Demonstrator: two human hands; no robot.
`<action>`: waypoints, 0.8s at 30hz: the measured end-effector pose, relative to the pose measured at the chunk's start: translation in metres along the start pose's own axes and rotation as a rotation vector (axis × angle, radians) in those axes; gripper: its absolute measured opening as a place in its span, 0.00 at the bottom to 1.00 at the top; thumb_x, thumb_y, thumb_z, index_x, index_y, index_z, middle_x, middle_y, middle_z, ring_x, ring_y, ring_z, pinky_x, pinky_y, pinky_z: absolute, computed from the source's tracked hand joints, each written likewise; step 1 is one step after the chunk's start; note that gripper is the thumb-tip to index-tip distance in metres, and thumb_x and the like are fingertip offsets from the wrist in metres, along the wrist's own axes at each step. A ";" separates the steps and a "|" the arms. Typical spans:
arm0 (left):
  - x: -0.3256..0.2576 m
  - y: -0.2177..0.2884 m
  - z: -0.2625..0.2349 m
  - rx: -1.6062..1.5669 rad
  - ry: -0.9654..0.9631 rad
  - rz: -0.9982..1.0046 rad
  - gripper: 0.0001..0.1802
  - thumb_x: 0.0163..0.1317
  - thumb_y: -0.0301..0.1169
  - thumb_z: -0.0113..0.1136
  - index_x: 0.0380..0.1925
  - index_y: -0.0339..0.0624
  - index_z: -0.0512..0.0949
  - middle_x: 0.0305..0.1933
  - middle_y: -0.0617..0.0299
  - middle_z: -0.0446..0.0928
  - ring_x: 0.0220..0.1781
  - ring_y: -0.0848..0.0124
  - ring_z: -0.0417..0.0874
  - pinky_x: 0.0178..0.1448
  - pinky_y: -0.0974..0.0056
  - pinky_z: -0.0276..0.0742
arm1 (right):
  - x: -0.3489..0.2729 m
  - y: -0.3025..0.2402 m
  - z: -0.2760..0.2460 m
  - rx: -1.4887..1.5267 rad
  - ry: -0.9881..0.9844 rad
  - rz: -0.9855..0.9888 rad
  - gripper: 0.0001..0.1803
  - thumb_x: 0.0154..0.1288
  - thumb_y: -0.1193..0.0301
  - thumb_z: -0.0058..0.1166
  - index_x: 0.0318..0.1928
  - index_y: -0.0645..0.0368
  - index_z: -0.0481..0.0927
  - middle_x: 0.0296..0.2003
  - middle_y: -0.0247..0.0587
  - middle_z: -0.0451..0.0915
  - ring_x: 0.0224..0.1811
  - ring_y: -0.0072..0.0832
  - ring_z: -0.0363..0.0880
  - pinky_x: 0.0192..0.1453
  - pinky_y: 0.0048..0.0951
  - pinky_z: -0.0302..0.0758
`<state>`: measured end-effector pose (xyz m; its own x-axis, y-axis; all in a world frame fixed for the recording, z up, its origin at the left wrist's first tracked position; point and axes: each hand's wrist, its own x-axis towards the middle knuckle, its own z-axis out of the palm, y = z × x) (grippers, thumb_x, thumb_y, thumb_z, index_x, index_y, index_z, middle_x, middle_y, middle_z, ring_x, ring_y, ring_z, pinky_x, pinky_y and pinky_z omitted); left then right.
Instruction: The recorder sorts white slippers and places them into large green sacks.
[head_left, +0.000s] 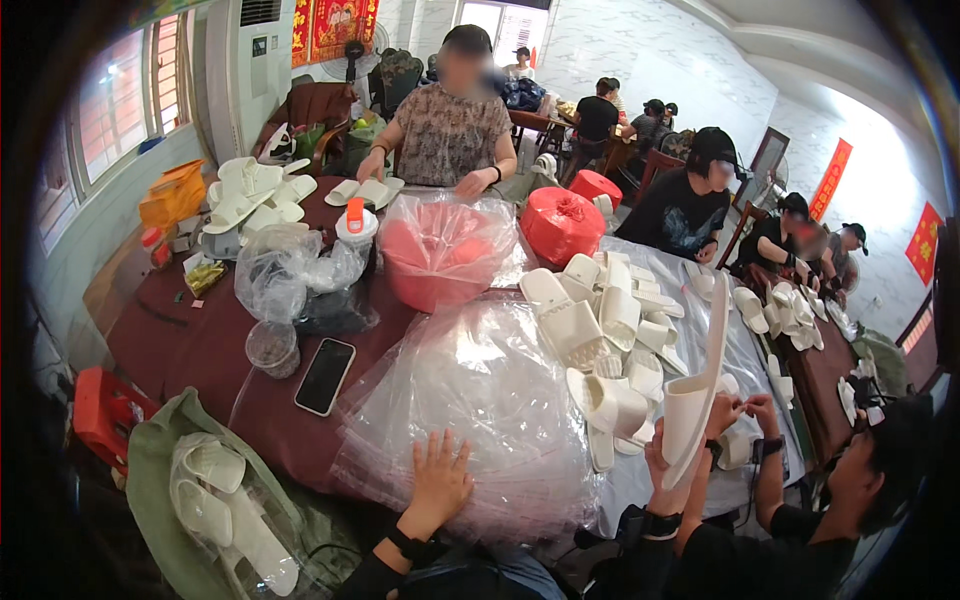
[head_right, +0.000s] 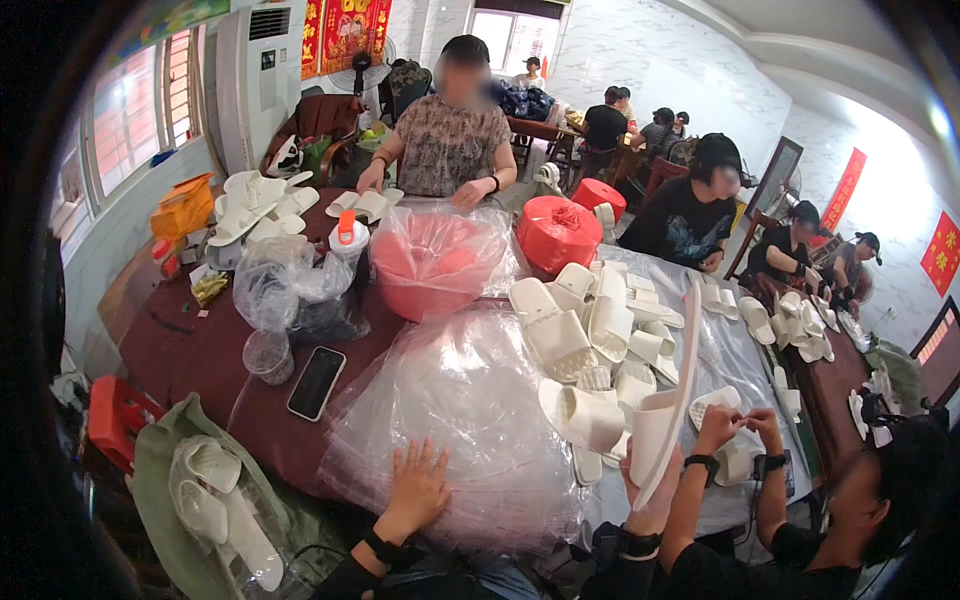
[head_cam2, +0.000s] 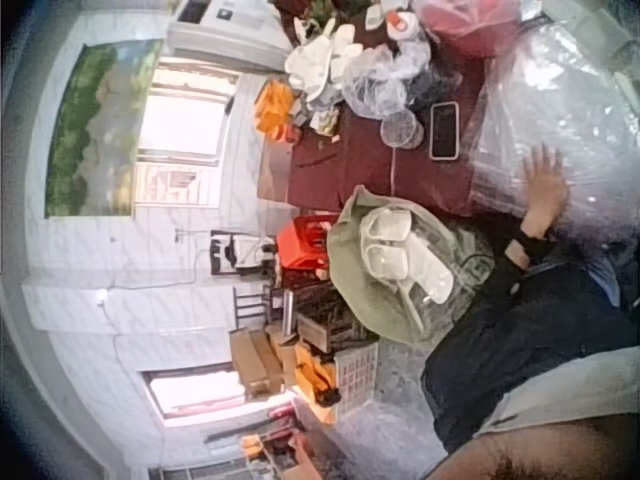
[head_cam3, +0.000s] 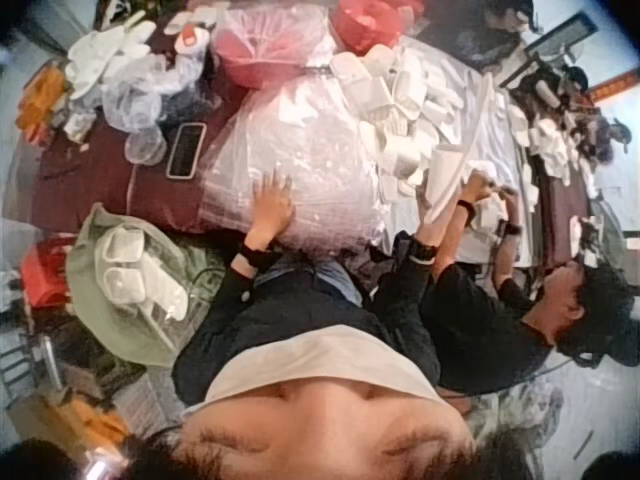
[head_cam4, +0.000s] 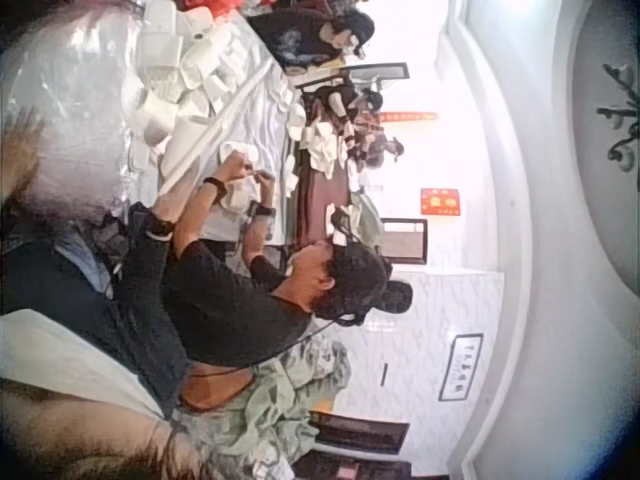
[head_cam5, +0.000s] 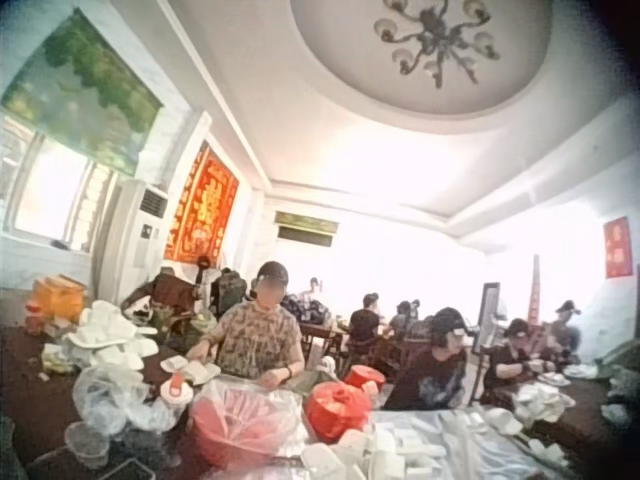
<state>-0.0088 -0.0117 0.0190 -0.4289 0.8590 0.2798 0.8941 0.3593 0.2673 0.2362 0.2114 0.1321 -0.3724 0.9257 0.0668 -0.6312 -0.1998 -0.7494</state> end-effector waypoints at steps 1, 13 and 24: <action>0.000 0.000 0.000 0.001 0.002 0.003 0.33 0.54 0.42 0.55 0.61 0.45 0.65 0.67 0.43 0.57 0.70 0.45 0.54 0.69 0.37 0.42 | -0.002 -0.001 0.010 0.041 -0.021 0.027 0.27 0.66 0.50 0.45 0.51 0.61 0.69 0.34 0.46 0.75 0.21 0.27 0.70 0.20 0.21 0.66; -0.002 0.004 -0.005 0.027 0.043 0.023 0.31 0.52 0.40 0.56 0.58 0.44 0.69 0.67 0.43 0.57 0.69 0.43 0.54 0.69 0.35 0.42 | -0.027 0.030 0.020 0.357 -0.433 0.302 0.24 0.65 0.54 0.40 0.45 0.65 0.70 0.31 0.49 0.71 0.13 0.21 0.54 0.17 0.22 0.53; 0.004 0.005 -0.009 -0.032 -0.002 0.054 0.28 0.55 0.39 0.54 0.58 0.48 0.69 0.67 0.46 0.58 0.69 0.46 0.55 0.69 0.37 0.43 | -0.028 0.020 0.008 0.120 -0.206 0.262 0.32 0.65 0.46 0.36 0.51 0.64 0.68 0.38 0.53 0.73 0.27 0.34 0.73 0.25 0.30 0.67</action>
<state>-0.0074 -0.0097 0.0300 -0.3802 0.8773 0.2929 0.9112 0.3009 0.2815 0.2280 0.1789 0.1206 -0.6543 0.7559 0.0231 -0.5669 -0.4701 -0.6764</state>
